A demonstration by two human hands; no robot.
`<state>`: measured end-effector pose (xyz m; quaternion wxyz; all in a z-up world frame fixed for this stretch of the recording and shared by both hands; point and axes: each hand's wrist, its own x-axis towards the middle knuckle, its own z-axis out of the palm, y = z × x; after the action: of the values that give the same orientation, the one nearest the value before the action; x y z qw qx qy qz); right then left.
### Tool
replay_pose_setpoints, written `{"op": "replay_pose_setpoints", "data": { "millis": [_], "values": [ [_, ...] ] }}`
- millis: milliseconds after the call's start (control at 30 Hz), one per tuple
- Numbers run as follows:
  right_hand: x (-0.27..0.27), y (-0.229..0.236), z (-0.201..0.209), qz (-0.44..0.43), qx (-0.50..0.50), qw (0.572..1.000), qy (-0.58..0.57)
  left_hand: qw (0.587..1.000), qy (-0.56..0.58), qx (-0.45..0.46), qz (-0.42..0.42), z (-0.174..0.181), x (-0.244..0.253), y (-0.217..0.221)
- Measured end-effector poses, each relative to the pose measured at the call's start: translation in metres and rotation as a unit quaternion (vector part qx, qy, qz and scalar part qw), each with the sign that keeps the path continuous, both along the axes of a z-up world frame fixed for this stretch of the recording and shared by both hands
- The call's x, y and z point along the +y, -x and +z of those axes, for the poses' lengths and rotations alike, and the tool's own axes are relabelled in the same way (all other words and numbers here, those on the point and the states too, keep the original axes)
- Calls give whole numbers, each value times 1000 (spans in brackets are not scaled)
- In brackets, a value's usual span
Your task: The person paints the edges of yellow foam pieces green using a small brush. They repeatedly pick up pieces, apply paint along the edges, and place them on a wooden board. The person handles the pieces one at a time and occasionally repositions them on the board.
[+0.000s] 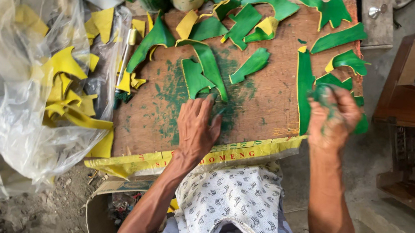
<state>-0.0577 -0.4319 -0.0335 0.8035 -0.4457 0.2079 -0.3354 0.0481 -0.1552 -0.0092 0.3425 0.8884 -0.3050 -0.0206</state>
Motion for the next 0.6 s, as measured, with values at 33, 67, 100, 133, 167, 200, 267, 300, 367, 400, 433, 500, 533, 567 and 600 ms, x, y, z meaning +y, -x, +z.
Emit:
{"op": "replay_pose_setpoints", "data": {
  "millis": [33, 67, 100, 133, 167, 200, 267, 300, 367, 400, 433, 500, 533, 567, 600],
  "values": [
    [8, -9, -9, 14, 10, 1000, 0, 1000, 1, -3, 28, -3, -3, 3],
    [20, -18, -18, 27, 19, 999, 0, 999, 1, 4, 41, -6, -8, 5],
    [33, -28, -29, 41, 29, 999, 4, 999, 2, 10, 52, -10, -14, 4],
    [42, -37, -36, 54, 40, 998, 7, 998, 2, 16, 64, -14, -20, 3],
    [50, -45, -43, 48, 43, 998, 27, 998, 1, 12, 69, -17, -25, 2],
    [57, -53, -49, 41, 46, 997, 48, 997, 1, 8, 75, -20, -29, 0],
    [66, -67, -55, 38, 50, 994, 92, 997, -6, 16, 80, -24, -32, -3],
    [67, -73, -56, 41, 51, 991, 115, 996, -13, 29, 79, -25, -33, -5],
    [67, -83, -54, 64, 47, 988, 136, 996, -14, 44, 82, -26, -34, -6],
    [67, -88, -52, 84, 42, 986, 134, 995, -8, 45, 86, -25, -34, -6],
    [68, -91, -51, 104, 38, 985, 132, 995, -2, 47, 89, -24, -34, -4],
    [70, -94, -48, 109, 25, 986, 125, 995, 18, 42, 94, -22, -32, -2],
    [71, -94, -48, 111, 19, 986, 121, 994, 28, 39, 96, -21, -31, -1],
    [72, -94, -48, 111, 27, 985, 129, 994, 33, 36, 101, -19, -30, 0],
    [72, -93, -48, 111, 35, 984, 137, 993, 38, 32, 105, -18, -28, 0]
  ]
}}
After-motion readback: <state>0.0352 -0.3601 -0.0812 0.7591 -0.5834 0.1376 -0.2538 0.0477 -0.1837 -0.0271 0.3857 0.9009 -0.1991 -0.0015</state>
